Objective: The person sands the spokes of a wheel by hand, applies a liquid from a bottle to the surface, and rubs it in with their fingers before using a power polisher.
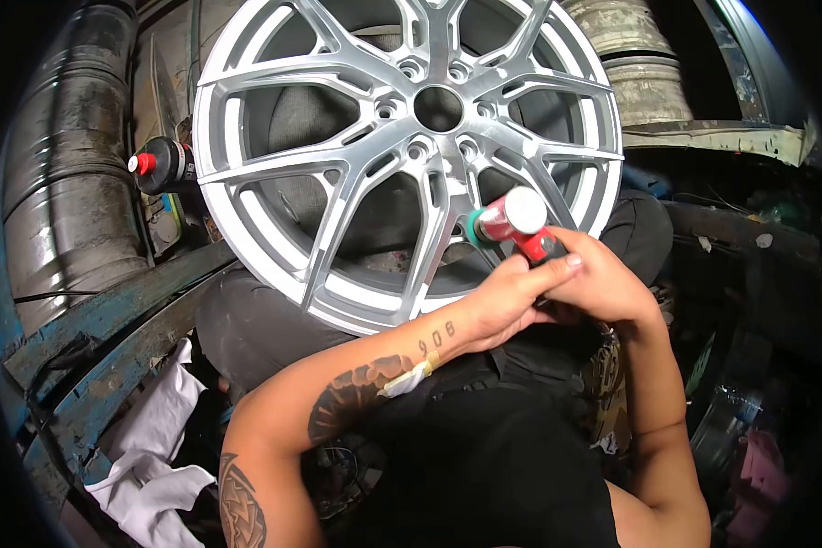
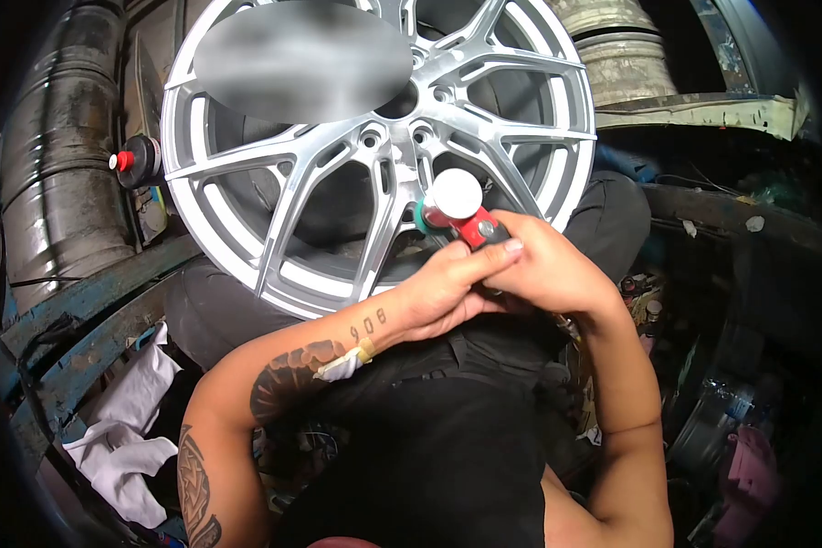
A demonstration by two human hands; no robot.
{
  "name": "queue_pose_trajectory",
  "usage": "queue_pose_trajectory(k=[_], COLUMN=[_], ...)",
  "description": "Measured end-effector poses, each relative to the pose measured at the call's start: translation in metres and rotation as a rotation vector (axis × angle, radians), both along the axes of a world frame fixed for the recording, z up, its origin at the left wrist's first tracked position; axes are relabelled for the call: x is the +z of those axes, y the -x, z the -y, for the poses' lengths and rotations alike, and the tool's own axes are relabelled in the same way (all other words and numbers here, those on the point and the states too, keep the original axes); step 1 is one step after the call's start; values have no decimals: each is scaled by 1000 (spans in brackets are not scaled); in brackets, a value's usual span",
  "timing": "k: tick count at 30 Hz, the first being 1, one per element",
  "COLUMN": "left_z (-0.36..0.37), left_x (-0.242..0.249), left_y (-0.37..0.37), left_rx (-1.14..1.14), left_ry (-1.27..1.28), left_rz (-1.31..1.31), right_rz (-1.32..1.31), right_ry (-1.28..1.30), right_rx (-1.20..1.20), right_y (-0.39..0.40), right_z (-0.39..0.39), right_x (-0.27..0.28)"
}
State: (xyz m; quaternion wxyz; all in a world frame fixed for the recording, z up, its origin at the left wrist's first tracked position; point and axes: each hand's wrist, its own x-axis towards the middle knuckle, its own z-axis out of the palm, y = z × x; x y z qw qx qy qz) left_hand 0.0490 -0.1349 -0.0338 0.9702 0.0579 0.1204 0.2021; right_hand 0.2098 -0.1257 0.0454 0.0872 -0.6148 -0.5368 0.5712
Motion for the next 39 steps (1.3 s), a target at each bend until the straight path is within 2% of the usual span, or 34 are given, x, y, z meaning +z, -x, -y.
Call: queue_pose_trajectory(k=[3,8,12,17,27,33,36,39], left_z=[-8,0,3,-3,12,-6,-14,-9], left_x=[-5,-4,-3,-9,0,-5,-5,-4], left_y=[0,-1,-3,0,-2,2,3,3], left_rx=[64,-37,-79,2,-147,13,48,45], left_ry=[25,-28,-48,-39,-71,-51,-66,-37], left_rz=[-42,-28,-16,-47,-42,-118,-133,-126], right_rz=[-26,-72,-93,-102,15,12,-93,-69], right_ry=[122,268,77,275,143,110,187,186], right_rx=[-85,-81,-2,-145,72,-17,-140,-76], right_y=[10,2,-8,8,-9,5,14,3], right_z=[-12,-11,2,-12,6,-13,-22,-18], right_x=[2,12,5,7,14,1,-1,-6])
